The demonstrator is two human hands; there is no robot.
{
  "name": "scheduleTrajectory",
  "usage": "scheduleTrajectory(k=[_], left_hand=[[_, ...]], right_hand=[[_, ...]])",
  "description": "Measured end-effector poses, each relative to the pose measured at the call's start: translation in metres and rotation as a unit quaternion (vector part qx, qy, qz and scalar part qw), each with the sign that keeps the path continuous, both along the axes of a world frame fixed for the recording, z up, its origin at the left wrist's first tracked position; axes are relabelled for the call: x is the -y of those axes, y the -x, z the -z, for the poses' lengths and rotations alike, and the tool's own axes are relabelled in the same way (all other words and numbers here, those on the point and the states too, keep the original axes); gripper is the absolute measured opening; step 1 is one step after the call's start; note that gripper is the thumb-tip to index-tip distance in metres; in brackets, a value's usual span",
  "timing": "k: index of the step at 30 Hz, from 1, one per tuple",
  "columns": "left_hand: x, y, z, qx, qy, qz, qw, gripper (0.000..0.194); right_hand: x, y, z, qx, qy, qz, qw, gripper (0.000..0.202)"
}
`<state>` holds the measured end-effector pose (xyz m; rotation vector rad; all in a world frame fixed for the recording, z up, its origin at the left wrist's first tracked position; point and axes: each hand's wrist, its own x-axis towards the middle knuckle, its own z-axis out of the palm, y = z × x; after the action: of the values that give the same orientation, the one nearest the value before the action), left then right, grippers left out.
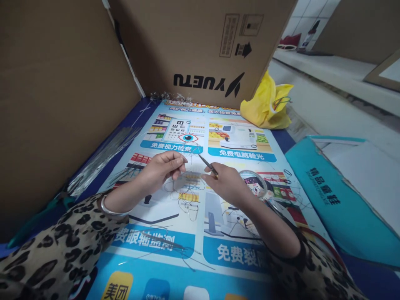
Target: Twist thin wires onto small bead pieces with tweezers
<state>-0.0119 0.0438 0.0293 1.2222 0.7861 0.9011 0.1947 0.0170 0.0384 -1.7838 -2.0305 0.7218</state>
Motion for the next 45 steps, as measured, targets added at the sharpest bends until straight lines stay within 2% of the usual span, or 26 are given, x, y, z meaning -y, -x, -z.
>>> scheduleTrajectory(k=[4, 10, 13, 18, 24, 36, 45], left_hand=[[0.002, 0.001, -0.003, 0.011, 0.022, 0.046, 0.999, 0.017], [0.004, 0.000, -0.002, 0.004, 0.039, 0.102, 0.994, 0.019], [0.004, 0.000, 0.000, 0.000, 0.038, 0.110, 0.993, 0.020], [0.002, 0.002, -0.002, 0.028, 0.044, 0.091, 0.994, 0.021], [0.003, 0.000, -0.001, 0.030, 0.052, 0.121, 0.991, 0.023], [0.010, -0.006, -0.008, -0.089, 0.007, 0.046, 0.995, 0.017], [0.006, -0.004, -0.007, -0.074, -0.011, 0.038, 0.996, 0.020]], right_hand=[[0.002, -0.001, -0.005, -0.006, -0.016, -0.053, 0.998, 0.021], [0.005, 0.005, 0.001, 0.016, -0.031, -0.090, 0.995, 0.023], [0.005, 0.006, 0.004, 0.024, -0.044, -0.099, 0.994, 0.024], [0.002, 0.002, 0.010, 0.025, -0.110, -0.055, 0.992, 0.024], [0.003, 0.003, 0.014, 0.071, -0.102, -0.095, 0.988, 0.026], [0.010, 0.013, 0.020, 0.151, -0.091, -0.068, 0.982, 0.032], [0.007, 0.009, 0.020, 0.165, -0.095, -0.060, 0.980, 0.030]])
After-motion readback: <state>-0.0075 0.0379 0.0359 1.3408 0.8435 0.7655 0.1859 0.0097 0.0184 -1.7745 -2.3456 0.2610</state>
